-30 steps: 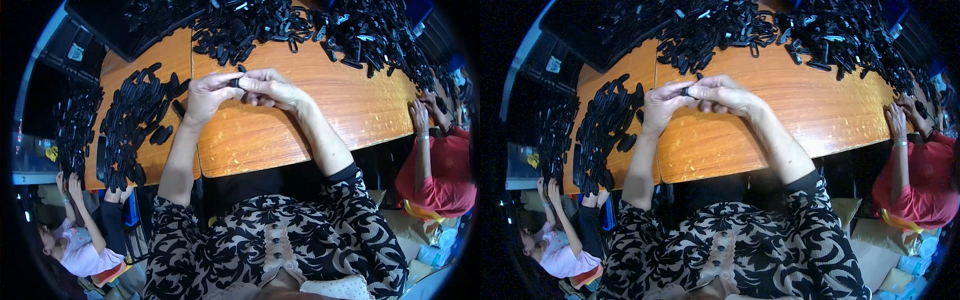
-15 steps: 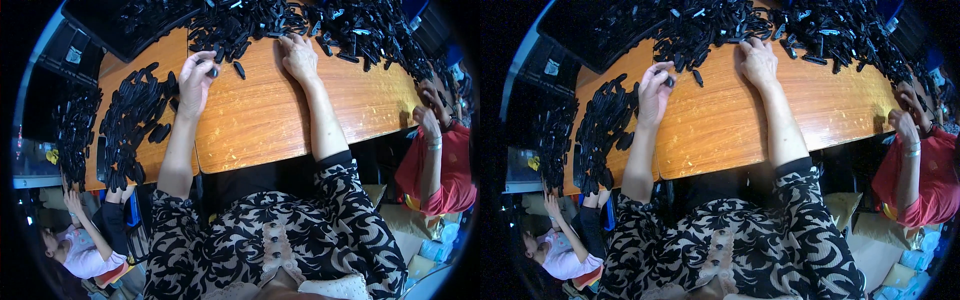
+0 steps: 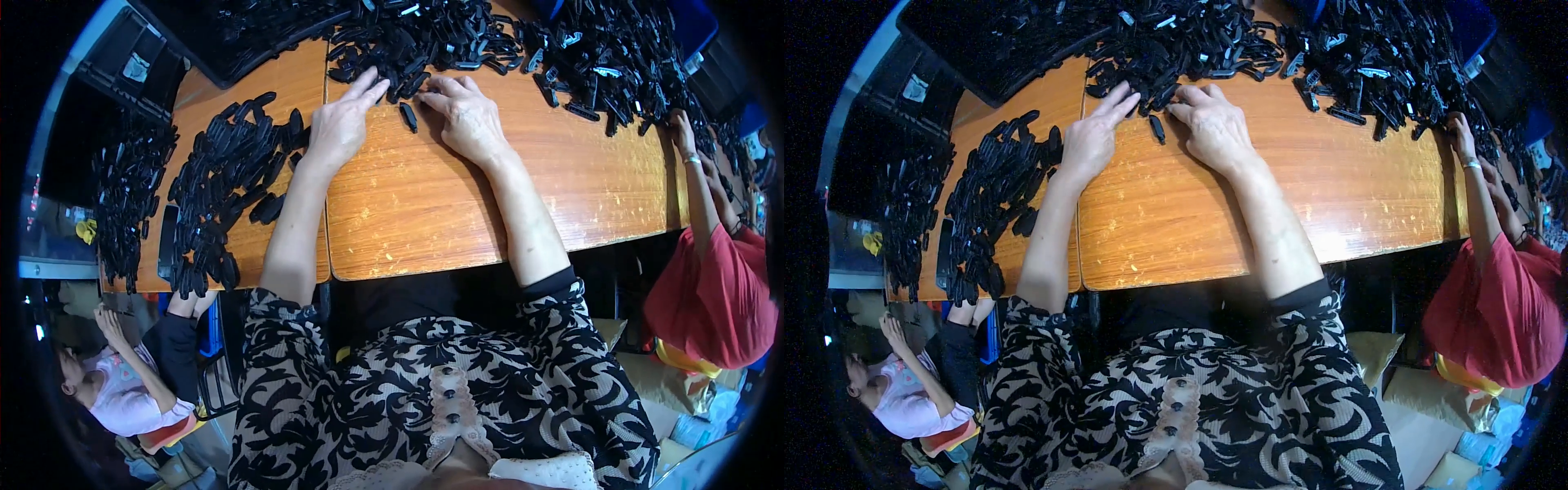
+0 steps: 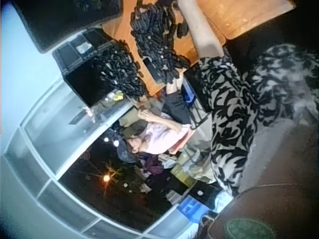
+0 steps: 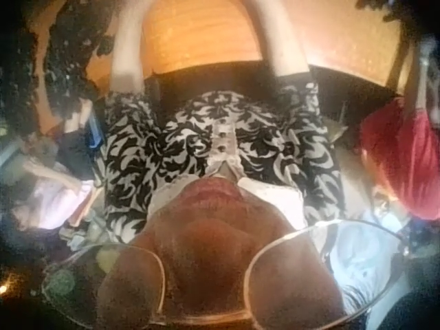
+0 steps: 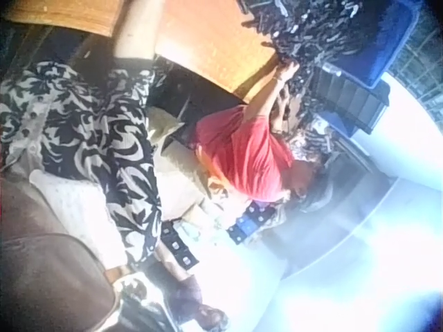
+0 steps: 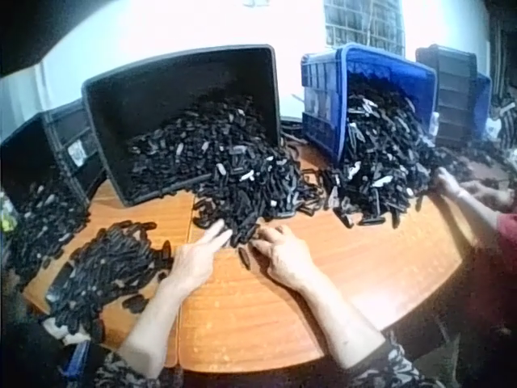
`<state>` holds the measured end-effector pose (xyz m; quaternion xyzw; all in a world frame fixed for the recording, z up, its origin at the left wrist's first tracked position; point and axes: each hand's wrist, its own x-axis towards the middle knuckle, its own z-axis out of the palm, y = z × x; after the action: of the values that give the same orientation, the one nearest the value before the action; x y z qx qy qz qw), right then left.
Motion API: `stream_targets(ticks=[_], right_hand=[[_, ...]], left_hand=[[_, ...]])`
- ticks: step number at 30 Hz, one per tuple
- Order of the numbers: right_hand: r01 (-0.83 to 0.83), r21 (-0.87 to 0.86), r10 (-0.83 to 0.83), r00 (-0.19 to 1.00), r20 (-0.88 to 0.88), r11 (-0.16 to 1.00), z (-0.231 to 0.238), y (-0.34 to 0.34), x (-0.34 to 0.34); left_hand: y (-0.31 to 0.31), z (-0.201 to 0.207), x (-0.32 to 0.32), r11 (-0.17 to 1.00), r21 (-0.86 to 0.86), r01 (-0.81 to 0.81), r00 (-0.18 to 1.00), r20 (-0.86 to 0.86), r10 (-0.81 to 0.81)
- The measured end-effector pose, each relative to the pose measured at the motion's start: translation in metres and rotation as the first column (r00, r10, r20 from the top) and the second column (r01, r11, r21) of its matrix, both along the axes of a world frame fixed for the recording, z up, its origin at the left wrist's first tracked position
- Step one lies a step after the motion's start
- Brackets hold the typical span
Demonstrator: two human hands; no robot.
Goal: The person assembles plastic components by hand, repeatedly picking up individual pieces from the table and fitting them together.
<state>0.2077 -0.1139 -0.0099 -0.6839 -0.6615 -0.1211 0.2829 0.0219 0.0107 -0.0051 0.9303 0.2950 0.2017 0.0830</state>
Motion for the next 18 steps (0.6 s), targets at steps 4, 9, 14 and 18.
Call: stream_targets(ticks=[4, 9, 14, 18], right_hand=[[0.002, -0.038, -0.001, 1.0, 0.013, 0.999, -0.006, -0.004, 0.007], [0.057, -0.089, -0.058, 0.998, -0.006, 0.994, -0.007, -0.007, 0.009], [-0.021, 0.068, 0.011, 0.99, 0.144, 0.997, -0.002, -0.008, 0.007], [-0.013, -0.048, 0.016, 0.997, 0.071, 0.999, -0.004, -0.005, 0.001]], left_hand=[[0.0, -0.008, 0.0, 0.996, 0.084, -0.002, 0.994, 0.11, -0.008], [-0.023, 0.0, -0.013, 0.985, -0.153, 0.084, 0.983, 0.172, -0.058], [-0.035, 0.03, -0.023, 0.996, -0.08, 0.036, 0.998, -0.039, -0.039], [-0.028, 0.017, -0.026, 0.985, 0.024, 0.171, 0.981, 0.086, -0.173]])
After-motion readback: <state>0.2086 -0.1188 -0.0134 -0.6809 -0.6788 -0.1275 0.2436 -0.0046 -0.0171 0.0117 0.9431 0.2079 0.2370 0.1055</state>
